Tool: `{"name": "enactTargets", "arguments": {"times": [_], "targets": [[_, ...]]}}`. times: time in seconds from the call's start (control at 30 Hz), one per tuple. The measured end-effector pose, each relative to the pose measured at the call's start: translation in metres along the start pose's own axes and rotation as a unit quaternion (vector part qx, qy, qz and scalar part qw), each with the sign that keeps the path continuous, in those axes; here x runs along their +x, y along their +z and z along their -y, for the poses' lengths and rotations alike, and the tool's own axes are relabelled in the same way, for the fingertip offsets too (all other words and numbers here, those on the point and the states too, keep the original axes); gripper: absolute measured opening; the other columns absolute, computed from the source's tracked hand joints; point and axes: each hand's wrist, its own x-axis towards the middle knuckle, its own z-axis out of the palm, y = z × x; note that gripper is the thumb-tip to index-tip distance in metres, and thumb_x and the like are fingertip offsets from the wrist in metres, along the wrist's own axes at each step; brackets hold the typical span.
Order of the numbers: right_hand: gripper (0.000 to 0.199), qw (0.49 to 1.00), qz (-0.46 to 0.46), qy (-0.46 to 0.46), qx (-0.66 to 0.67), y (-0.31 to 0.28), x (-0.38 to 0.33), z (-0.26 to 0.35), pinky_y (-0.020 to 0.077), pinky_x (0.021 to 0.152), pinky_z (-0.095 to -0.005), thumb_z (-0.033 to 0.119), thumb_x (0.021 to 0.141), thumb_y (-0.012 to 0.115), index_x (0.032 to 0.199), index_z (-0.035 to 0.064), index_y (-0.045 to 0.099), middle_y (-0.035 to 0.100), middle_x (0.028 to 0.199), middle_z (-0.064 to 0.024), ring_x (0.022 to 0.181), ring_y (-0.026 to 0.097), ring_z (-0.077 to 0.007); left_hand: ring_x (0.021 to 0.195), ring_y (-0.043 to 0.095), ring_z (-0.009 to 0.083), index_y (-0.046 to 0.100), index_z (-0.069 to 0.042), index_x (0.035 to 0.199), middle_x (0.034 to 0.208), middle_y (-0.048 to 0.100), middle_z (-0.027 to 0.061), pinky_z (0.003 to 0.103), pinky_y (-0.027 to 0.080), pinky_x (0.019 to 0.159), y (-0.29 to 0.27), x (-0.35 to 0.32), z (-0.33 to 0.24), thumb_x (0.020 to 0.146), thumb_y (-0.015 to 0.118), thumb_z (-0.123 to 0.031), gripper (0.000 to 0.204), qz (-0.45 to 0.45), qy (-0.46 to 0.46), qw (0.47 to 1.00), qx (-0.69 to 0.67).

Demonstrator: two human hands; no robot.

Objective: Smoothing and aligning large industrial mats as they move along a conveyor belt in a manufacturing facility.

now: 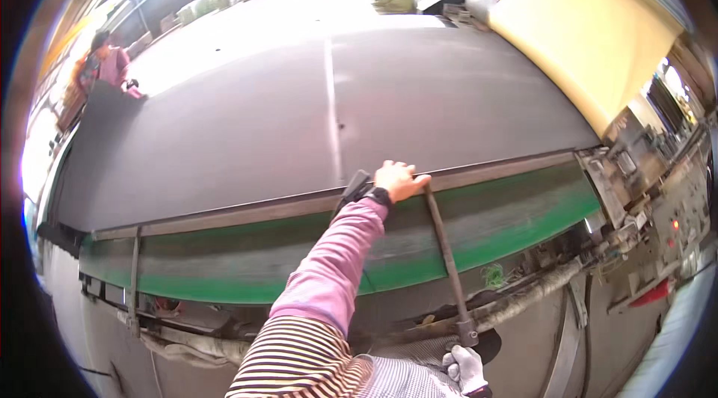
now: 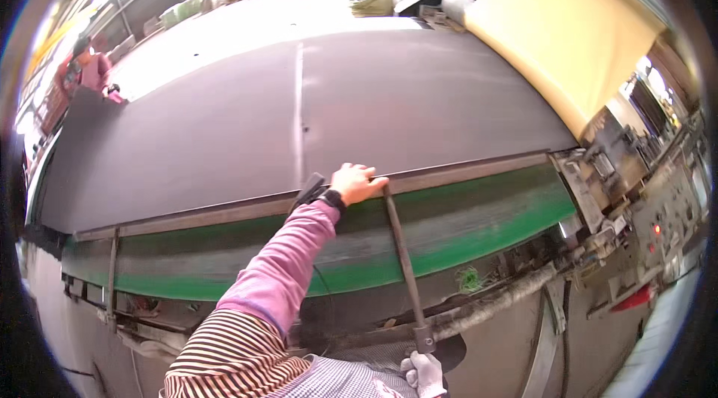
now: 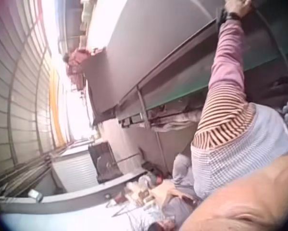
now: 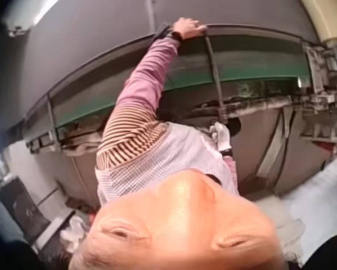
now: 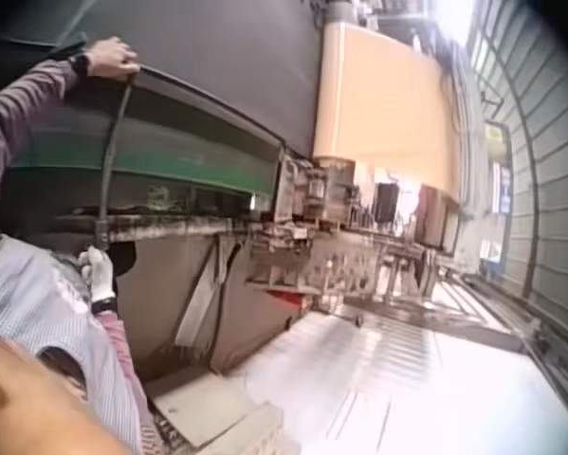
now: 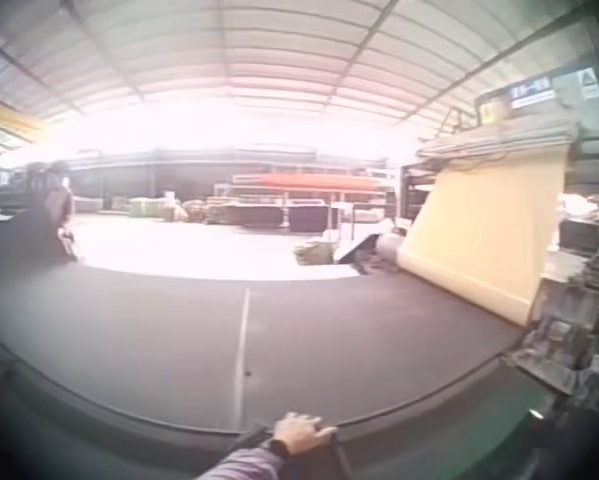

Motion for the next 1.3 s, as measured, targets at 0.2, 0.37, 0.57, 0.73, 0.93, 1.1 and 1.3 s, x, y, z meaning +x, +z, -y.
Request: {"name": "enactTargets", "arguments": {"times": [0.2,0.37,0.57,0.73,0.93,1.1,1.3], "targets": [[0.016,0.998,-0.045,0.017,-0.033,-0.022,-0.021,-0.003,0.0316,0.033,-0.0226,0.019,0.09,0.053,0.092,0.0043,0.059,0.063,0.067,-0.0066,0.038,0.043,-0.0079,0.113,0.056,0.0357,0.061,0.004,0.115,0.12,0.06,0.0225,0.042,0.043,0.099,0.022,-0.038,0.064,0.087,0.064,-0.04,0.052,-0.119,0.029,0.977,-0.176],[0.018,0.999,-0.032,0.011,-0.008,-0.025,-0.014,-0.002,0.0318,0.035,-0.0222,0.022,0.09,0.057,0.09,0.0044,0.059,0.062,0.066,-0.0067,0.039,0.044,-0.0081,0.097,0.063,0.0335,0.068,-0.002,0.09,0.098,0.066,0.0204,0.041,0.051,0.086,-0.035,-0.11,0.208,0.066,0.072,-0.042,0.047,-0.048,-0.291,0.95,0.101],[0.018,1.0,-0.004,0.009,-0.023,-0.027,-0.011,-0.003,0.0327,0.035,-0.0235,0.023,0.09,0.058,0.086,0.0049,0.06,0.063,0.067,-0.0076,0.039,0.045,-0.0085,0.111,0.057,0.0363,0.063,0.004,0.111,0.117,0.059,0.0246,0.041,0.048,0.096,-0.034,-0.134,0.275,0.063,0.076,-0.053,0.075,-0.002,-0.412,0.91,0.052],[0.023,1.0,-0.027,0.002,0.002,-0.03,-0.016,-0.008,0.0333,0.038,-0.0227,0.026,0.089,0.06,0.093,0.0035,0.062,0.065,0.07,-0.0077,0.043,0.047,-0.0086,0.108,0.058,0.0347,0.067,0.003,0.096,0.112,0.062,0.0227,0.042,0.048,0.091,-0.016,-0.108,0.214,0.068,0.074,-0.055,0.064,0.013,-0.273,0.962,0.0],[0.022,1.0,0.007,0.009,-0.006,-0.031,-0.011,-0.006,0.0319,0.038,-0.022,0.025,0.09,0.058,0.1,0.0061,0.062,0.066,0.073,-0.0065,0.043,0.045,-0.007,0.11,0.058,0.0357,0.065,0.002,0.112,0.114,0.064,0.0207,0.039,0.044,0.097,0.004,-0.086,0.181,0.086,0.059,-0.049,0.058,0.02,-0.111,0.985,-0.132],[0.024,1.0,-0.001,-0.006,0.005,-0.037,-0.021,-0.008,0.0327,0.039,-0.0224,0.026,0.09,0.058,0.104,0.0064,0.063,0.068,0.077,-0.0062,0.045,0.047,-0.0068,0.072,0.065,0.0321,0.065,-0.012,0.106,0.077,0.064,0.0146,0.045,0.053,0.063,0.012,-0.141,0.292,0.096,0.049,-0.021,0.021,-0.111,-0.083,0.961,0.239],[0.023,1.0,0.03,0.004,0.0,-0.035,-0.012,-0.009,0.0346,0.04,-0.0211,0.025,0.089,0.06,0.101,0.0055,0.064,0.068,0.077,-0.0047,0.045,0.048,-0.0061,0.072,0.063,0.0382,0.068,-0.002,0.076,0.073,0.063,0.0204,0.048,0.05,0.068,0.018,-0.224,0.403,0.096,0.049,-0.034,0.042,-0.145,-0.235,0.947,0.167]]}}
